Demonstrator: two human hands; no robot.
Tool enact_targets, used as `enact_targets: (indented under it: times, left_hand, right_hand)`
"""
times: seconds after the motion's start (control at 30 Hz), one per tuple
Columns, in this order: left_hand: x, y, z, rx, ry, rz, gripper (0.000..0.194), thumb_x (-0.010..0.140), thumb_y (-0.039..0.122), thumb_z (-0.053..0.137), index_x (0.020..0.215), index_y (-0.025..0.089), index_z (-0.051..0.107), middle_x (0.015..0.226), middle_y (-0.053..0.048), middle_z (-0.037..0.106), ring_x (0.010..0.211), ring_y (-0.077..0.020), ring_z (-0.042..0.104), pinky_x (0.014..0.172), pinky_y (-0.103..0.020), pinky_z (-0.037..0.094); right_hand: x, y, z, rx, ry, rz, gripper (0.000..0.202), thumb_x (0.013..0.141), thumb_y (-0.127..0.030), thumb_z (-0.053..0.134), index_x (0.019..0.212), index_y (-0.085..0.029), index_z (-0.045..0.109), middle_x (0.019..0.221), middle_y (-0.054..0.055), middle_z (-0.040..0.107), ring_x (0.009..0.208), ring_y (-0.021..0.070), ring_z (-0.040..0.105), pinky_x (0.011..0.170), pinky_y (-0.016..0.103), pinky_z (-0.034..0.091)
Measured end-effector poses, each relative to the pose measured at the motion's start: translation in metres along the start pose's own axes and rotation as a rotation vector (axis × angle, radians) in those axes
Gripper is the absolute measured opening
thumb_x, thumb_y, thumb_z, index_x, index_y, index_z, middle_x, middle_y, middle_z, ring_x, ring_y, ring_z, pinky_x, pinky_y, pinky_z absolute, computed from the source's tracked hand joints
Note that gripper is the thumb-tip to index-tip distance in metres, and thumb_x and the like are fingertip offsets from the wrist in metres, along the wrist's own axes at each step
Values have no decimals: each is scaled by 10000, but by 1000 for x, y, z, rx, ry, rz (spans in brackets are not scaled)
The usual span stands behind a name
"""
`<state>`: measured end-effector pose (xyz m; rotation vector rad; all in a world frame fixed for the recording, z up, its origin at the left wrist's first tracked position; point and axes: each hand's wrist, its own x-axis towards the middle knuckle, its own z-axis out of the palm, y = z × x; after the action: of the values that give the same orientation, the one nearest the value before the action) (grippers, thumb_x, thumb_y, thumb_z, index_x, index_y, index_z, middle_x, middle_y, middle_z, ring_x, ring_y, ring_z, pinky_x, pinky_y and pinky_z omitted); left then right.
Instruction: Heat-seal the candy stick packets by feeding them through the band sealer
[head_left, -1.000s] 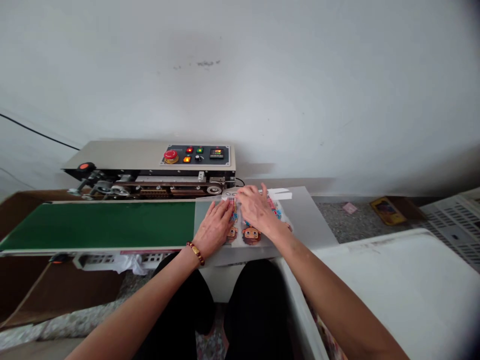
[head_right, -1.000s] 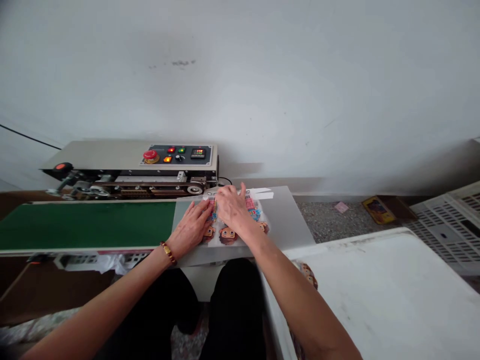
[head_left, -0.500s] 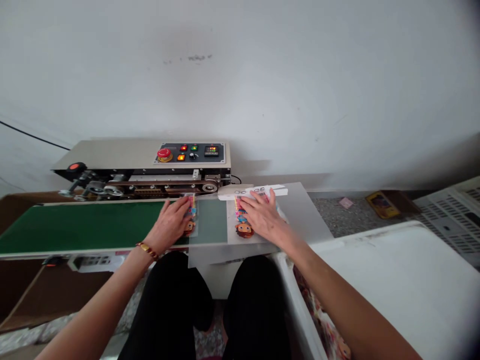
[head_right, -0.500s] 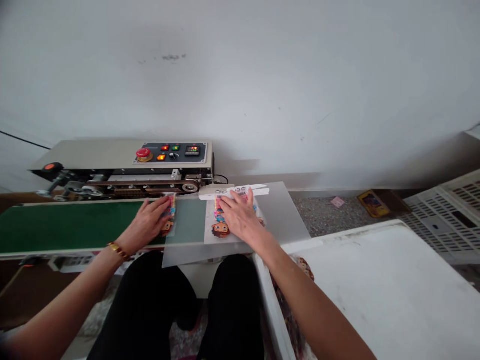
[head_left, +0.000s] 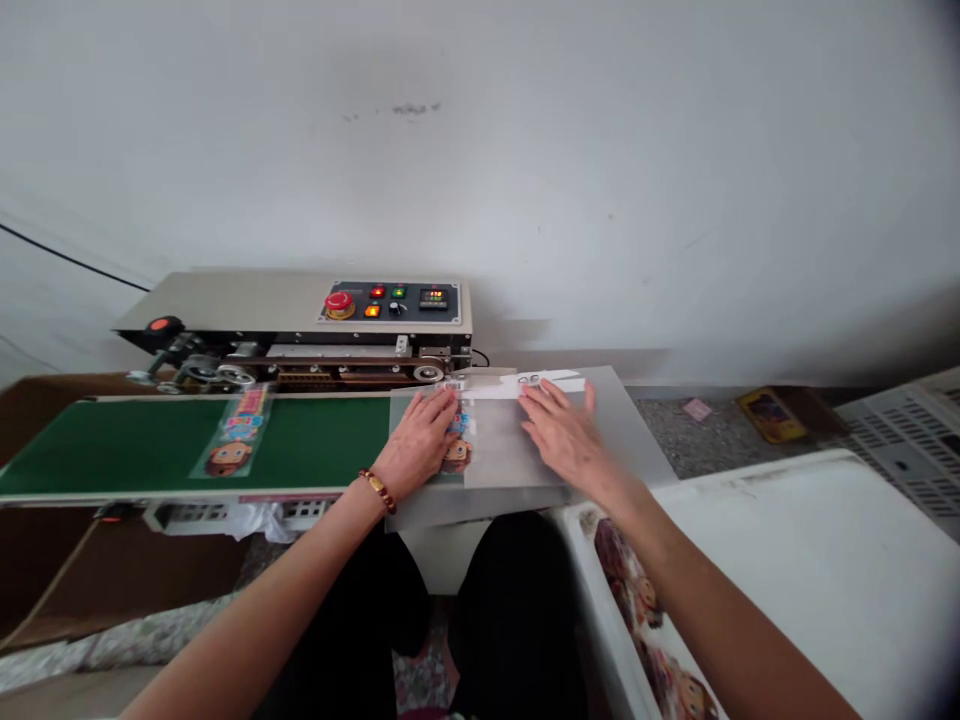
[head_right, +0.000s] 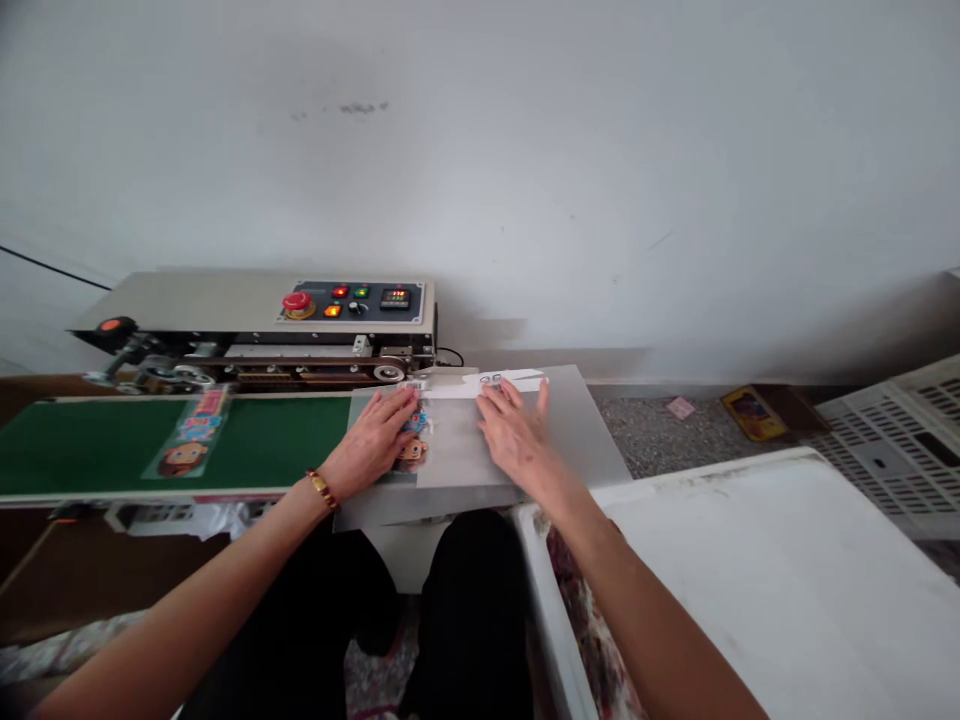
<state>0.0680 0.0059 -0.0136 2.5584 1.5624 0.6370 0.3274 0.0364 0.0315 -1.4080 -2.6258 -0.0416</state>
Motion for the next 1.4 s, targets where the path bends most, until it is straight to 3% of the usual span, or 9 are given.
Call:
enact_targets:
  times: [0.17,0.27,0.37,0.43,0.53,0.73,0.87,1.07,1.4]
  left_hand:
    - [-25,-44,-27,-73,-34,12,457,1029,310,435,1461,168,478,1548,-158,501,1477,-264,437,1235,-518,381]
    - [-44,-70,-47,-16,-77,-31,439,1028,343,436,1427,176,510,1552,-151,504,1465,-254,456,1228,-495,386]
    - [-57,-82,-62,185,-61,-156,367,1018,300,422,1340,214,577,1484,-123,586,1395,-298,539,1212,-648,320]
    - [-54,-74,-62,277,19,-210,328,1006,272,435,1279,218,609,1428,-122,632,1351,-332,578,1200,-711,278]
    - [-33,-36,-46,194,76,-131,326,1002,232,440,1283,220,605,1405,-118,645,1353,-289,580,1246,-603,306]
    - [8,27,-2,60,-30,-12,456,1004,180,423,1454,142,488,1517,-154,541,1454,-284,463,1239,-553,353]
    - [4,28,8,72,-14,-13,490,1010,184,426,1494,109,436,1546,-172,503,1475,-308,428,1243,-569,342]
    - [2,28,6,33,-16,-14,472,997,154,415,1466,127,458,1546,-195,478,1482,-315,410,1240,-603,336]
    - [1,29,10,48,3,-31,492,997,171,439,1487,136,444,1508,-201,505,1454,-337,443,1238,-611,342]
  right_hand:
    - [-5,-1,12,21,-8,5,378,1032,-197,420,1348,-201,626,1515,134,548,1417,337,440,1210,729,50]
    - [10,-30,16,74,-39,36,393,1041,-195,397,1381,-210,594,1530,131,530,1437,335,409,1193,760,66]
    - [28,-65,19,150,-28,70,389,1039,-190,401,1376,-220,591,1511,136,541,1428,327,411,1191,763,87]
    - [37,-81,20,205,2,58,379,1038,-185,401,1357,-223,600,1496,135,554,1415,318,421,1192,760,88]
    - [38,-83,18,258,42,50,392,1042,-180,381,1362,-234,602,1491,121,566,1404,308,438,1198,740,83]
    - [26,-35,5,245,29,154,359,1012,-159,416,1251,-232,673,1352,107,670,1332,313,510,1185,683,110]
    - [54,-32,6,297,-27,116,351,1023,-178,397,1206,-234,690,1229,94,702,1197,252,584,1117,514,282]
    - [99,-53,9,215,-149,159,330,967,-145,446,1054,-248,747,1137,100,684,1106,282,582,943,461,339]
    - [76,-35,3,155,-99,131,394,974,-107,412,1175,-247,721,1177,112,672,1101,265,568,921,412,340]
